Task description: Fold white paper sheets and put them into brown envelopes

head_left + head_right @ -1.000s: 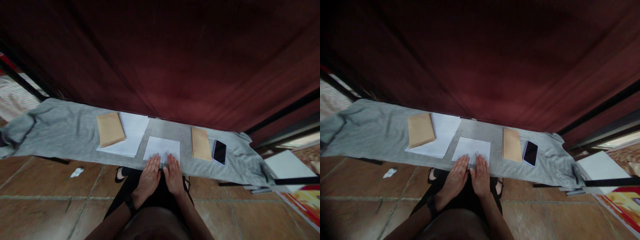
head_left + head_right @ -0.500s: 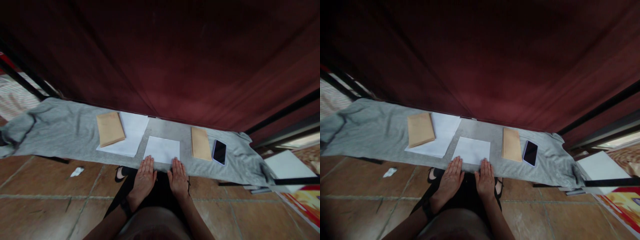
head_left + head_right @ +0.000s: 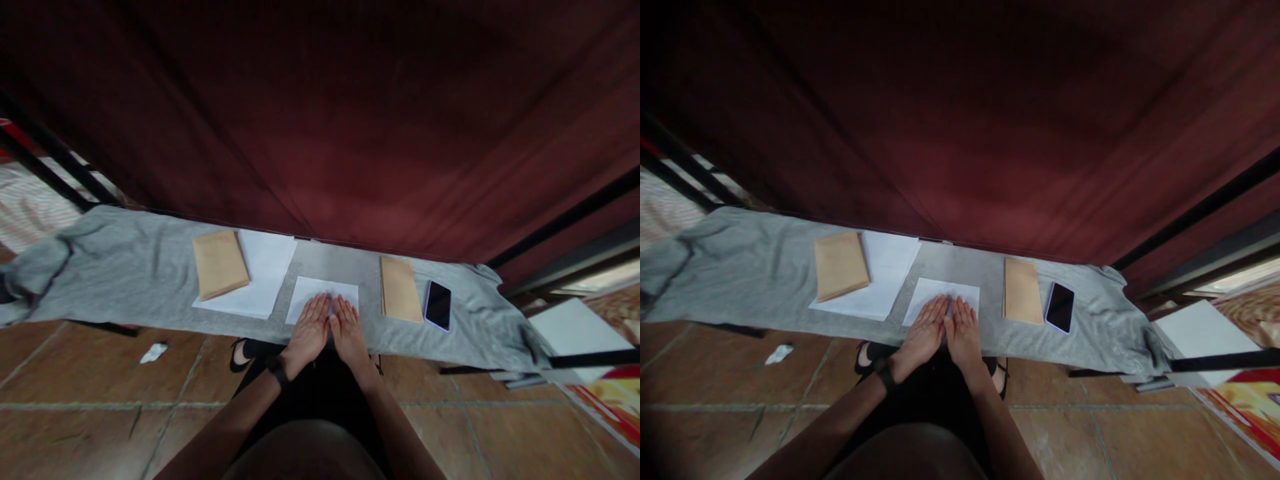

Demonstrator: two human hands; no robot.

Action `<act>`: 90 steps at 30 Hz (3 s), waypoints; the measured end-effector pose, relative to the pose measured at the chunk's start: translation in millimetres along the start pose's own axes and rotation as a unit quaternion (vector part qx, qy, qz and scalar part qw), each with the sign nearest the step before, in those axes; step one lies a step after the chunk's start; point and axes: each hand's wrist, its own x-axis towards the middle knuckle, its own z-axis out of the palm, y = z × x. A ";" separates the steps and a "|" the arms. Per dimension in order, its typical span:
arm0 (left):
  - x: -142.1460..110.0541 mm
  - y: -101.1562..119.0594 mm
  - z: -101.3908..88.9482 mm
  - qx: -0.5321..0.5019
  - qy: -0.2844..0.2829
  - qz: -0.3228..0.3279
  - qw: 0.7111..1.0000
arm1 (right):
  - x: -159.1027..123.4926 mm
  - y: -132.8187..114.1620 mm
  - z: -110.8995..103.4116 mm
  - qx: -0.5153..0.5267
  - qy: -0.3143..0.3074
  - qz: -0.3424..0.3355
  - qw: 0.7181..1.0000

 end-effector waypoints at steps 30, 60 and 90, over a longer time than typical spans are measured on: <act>47.9 -32.6 24.0 -0.007 0.006 -0.014 1.000 | 59.1 20.7 21.6 -0.026 -0.005 -0.012 1.000; 3.6 -58.4 9.9 0.024 0.020 -0.158 0.987 | 31.4 67.9 20.7 -0.145 0.088 0.061 0.984; -35.5 -10.8 5.0 -0.058 0.022 -0.002 0.998 | 9.3 55.3 -30.5 0.337 -0.126 0.334 0.871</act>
